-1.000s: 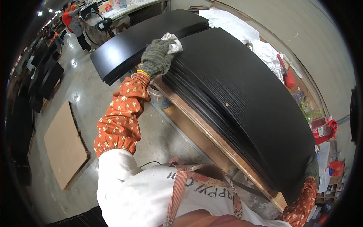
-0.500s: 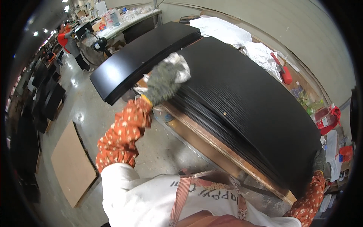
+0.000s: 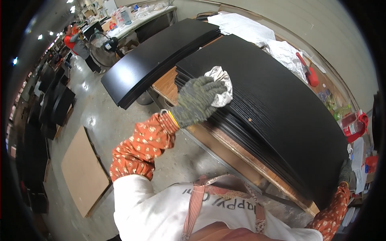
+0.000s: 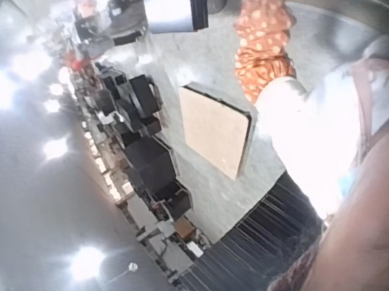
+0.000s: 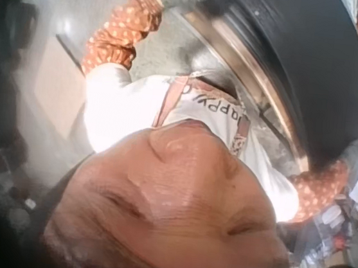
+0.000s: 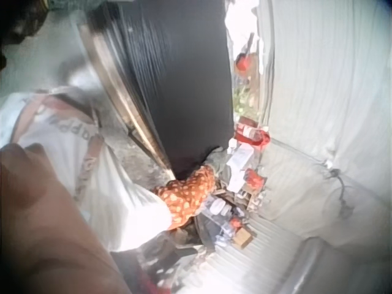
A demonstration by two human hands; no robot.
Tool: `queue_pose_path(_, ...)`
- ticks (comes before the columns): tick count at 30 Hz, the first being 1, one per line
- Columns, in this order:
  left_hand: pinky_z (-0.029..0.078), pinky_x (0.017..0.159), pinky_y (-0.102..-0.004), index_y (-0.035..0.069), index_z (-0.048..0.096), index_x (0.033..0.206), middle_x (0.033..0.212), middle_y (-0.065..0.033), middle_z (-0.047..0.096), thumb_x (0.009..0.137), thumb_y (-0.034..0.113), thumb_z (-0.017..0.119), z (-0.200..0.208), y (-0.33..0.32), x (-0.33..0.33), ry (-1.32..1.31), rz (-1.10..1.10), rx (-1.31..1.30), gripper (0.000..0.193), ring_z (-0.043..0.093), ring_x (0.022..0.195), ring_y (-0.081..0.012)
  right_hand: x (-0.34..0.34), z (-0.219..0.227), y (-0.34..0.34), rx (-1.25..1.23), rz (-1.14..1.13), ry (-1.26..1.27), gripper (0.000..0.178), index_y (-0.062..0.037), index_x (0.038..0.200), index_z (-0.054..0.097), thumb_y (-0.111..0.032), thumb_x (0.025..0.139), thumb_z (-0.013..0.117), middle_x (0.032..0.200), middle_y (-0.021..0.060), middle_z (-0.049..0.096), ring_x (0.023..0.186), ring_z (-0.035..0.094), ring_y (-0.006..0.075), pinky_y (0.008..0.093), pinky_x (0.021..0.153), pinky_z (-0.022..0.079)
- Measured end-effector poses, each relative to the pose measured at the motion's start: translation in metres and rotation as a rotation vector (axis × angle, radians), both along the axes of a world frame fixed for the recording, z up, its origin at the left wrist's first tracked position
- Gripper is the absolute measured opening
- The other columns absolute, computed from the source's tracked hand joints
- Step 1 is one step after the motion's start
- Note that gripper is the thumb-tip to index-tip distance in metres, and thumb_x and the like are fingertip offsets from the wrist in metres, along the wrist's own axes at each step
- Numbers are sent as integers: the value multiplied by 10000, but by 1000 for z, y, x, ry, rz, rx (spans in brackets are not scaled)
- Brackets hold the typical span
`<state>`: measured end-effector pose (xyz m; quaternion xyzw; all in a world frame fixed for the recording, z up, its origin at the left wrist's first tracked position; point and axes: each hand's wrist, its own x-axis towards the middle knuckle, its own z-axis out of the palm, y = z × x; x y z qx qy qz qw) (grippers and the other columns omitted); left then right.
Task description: Cleaning and polishing black wooden furniture panels using a cloth and a bottle of liquid solution.
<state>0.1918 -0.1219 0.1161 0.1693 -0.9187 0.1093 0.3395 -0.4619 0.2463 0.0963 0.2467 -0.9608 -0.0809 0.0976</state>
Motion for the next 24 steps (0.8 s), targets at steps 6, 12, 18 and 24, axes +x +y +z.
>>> queue_pose_path(6,483,854,-383,140,619,1115,1100,-130,596,774,287,620,1,-88,69,-102,572,51,372,580,1001,-313,15,5,-17,37,-109,-19,501,-117,1369,367,-394,952,370,1243,244,531,1131,512,425,494,937,408)
queue_pose_path(12,456,848,-400,222,644,1101,1071,-114,641,893,340,470,24,-107,31,-111,604,307,296,604,954,-292,9,1,19,-214,365,-12,408,-80,1356,419,-214,989,300,1315,137,514,1185,511,249,345,1001,400)
queue_pose_path(18,497,858,-313,19,655,1024,1046,-118,667,940,300,457,-8,-107,76,374,102,-65,354,624,996,-208,269,41,-56,-327,467,44,358,-46,1167,568,-135,828,495,1065,174,634,956,604,333,425,853,476)
queue_pose_path(24,445,926,-355,-46,528,1198,1172,-170,577,953,252,436,28,31,20,672,-120,650,397,558,1067,-249,432,31,-66,-764,1173,253,465,-47,1186,555,-286,788,588,1079,146,615,996,597,307,434,896,459)
